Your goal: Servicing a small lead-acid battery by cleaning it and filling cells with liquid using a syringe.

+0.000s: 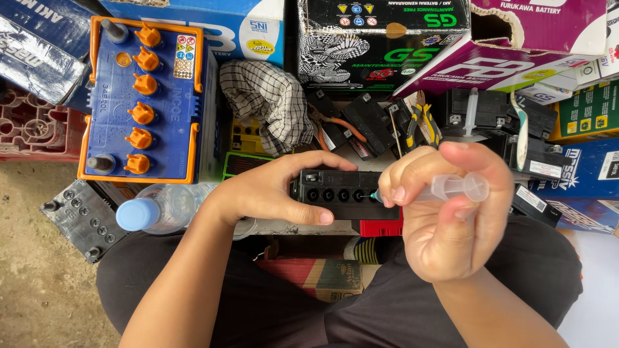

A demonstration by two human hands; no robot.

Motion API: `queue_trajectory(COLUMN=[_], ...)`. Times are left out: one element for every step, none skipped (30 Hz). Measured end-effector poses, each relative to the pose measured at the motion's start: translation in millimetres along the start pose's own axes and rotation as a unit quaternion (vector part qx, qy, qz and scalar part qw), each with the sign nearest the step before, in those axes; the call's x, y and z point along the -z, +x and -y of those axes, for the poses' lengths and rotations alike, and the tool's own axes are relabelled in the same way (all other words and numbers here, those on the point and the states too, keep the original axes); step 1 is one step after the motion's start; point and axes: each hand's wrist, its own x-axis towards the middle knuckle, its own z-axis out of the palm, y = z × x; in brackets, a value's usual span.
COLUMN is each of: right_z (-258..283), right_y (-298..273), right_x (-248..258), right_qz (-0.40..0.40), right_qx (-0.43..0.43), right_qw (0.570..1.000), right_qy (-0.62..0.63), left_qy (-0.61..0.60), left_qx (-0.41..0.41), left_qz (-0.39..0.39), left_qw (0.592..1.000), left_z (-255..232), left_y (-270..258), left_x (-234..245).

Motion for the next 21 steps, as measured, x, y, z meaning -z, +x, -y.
queue_trajectory(right_z=[-1.1,-2.2,-2.5,-2.8,-3.2,-3.4,-3.7,-4.0,-4.7,-5.4,-6.1,-6.5,-7.0,-7.5,-7.9,-8.3,-8.7,-9.2,-9.8,-10.3,-10.8], right_y=[-0.5,-1.0,-0.3,0.5,1.3,0.8,0.4,0.0,-0.5,-0.9,-1.1,-1.4,-1.7,-2.0,-2.0,-1.9,-1.8,-2.0,-2.1,-2.3,-2.3], right_x=[-0.4,-0.8,-1.6,-2.4,-3.4,-3.1,-2.9,-2.8,-2.3,-1.8,-1.4,-1.5,-1.8,-2.0,-2.1,-2.2,-2.2,-2.3,-2.3,-2.3,-2.1], right_qz=[0.007,0.013,0.013,0.015,0.017,0.017,0.017,0.017,0.017,0.021,0.025,0.025,0.028,0.031,0.032,0.035,0.037,0.037,0.038,0.038,0.038], right_qx=[-0.003,-0.007,-0.007,-0.003,0.002,0.002,0.000,-0.002,-0.002,-0.005,-0.008,-0.008,-0.007,-0.005,-0.005,-0.007,-0.008,-0.007,-0.010,-0.013,-0.013], right_qw=[1.000,1.000,1.000,1.000,1.000,1.000,1.000,1.000,1.000,1.000,1.000,1.000,0.999,0.999,0.999,0.999,0.999,0.999,0.999,0.999,0.999], right_qy=[-0.006,-0.011,-0.011,-0.016,-0.021,-0.021,-0.016,-0.012,-0.012,-0.010,-0.007,-0.007,-0.016,-0.024,-0.024,-0.026,-0.029,-0.029,-0.028,-0.026,-0.026], left_qy=[0.011,0.021,0.021,0.025,0.029,0.029,0.033,0.037,0.037,0.031,0.026,0.026,0.024,0.023,0.022,0.025,0.028,0.028,0.026,0.025,0.025], left_qx=[-0.002,-0.004,-0.004,-0.009,-0.014,-0.014,-0.018,-0.022,-0.022,-0.019,-0.015,-0.015,-0.014,-0.012,-0.012,-0.018,-0.023,-0.023,-0.026,-0.028,-0.028], left_qz=[-0.003,-0.005,-0.005,-0.005,-0.006,-0.005,-0.006,-0.006,-0.006,-0.005,-0.004,-0.004,-0.002,0.000,0.000,0.000,0.000,0.000,0.000,0.000,0.000], left_qw=[1.000,1.000,1.000,1.000,0.999,0.999,0.999,0.999,0.999,0.999,1.000,1.000,1.000,1.000,1.000,1.000,0.999,0.999,0.999,0.999,0.999], left_z=[0.6,1.2,1.8,2.5,3.2,3.3,3.3,3.3,3.4,3.4,3.3,3.5,3.7,4.0,4.0,3.9,3.8,3.8,3.8,3.8,3.5], left_y=[0.2,0.3,0.5,0.7,0.6,0.6,0.6,0.5,0.5,0.5,0.6,0.8,0.8,0.8,0.5,0.3,0.2,0.1,0.1,0.1,0.0], left_x=[0.1,0.3,0.5,0.7,0.9,0.9,0.9,1.0,0.8,0.7,0.7,0.8,0.8,0.8,0.8,0.8,1.0,0.9,0.9,0.8,0.7])
